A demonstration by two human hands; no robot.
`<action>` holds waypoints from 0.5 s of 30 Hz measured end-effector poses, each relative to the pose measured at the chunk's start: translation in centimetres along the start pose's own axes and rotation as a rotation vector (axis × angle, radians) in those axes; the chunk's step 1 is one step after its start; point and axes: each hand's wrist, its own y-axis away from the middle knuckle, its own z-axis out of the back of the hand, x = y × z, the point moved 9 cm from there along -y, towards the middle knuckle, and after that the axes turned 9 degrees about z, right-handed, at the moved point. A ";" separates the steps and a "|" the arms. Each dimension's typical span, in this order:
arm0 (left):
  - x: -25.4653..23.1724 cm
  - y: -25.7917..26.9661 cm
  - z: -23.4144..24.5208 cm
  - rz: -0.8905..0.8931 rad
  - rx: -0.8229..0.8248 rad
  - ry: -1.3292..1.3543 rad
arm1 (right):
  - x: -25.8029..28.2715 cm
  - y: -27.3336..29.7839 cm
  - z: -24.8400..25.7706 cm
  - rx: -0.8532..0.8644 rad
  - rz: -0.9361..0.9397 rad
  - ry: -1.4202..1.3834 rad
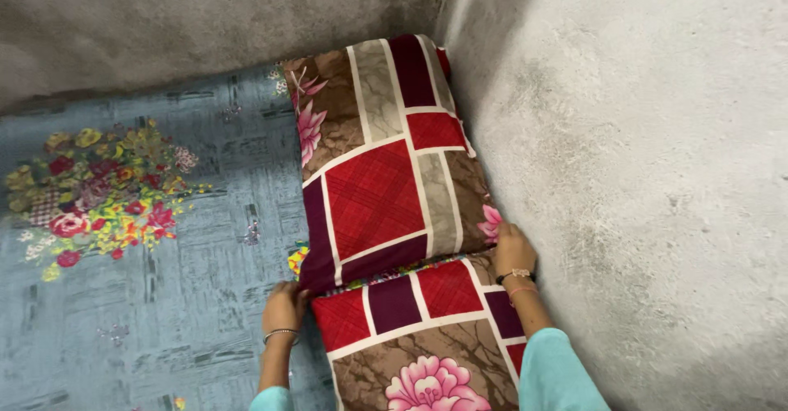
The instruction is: The person picks up and arranges two pillows on a bed and then spreads and smooths a bedsheet across the mattress by hand.
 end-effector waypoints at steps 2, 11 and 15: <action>0.5 -0.2 -0.1 0.146 0.012 -0.102 | -0.3 0.6 -0.5 -0.006 0.019 -0.009; -9.2 8.0 6.0 0.076 -0.411 0.038 | 9.2 4.5 8.9 -0.117 0.158 -0.050; -18.5 17.5 1.9 -0.342 -0.064 0.065 | 16.6 13.4 11.3 0.004 0.617 -0.357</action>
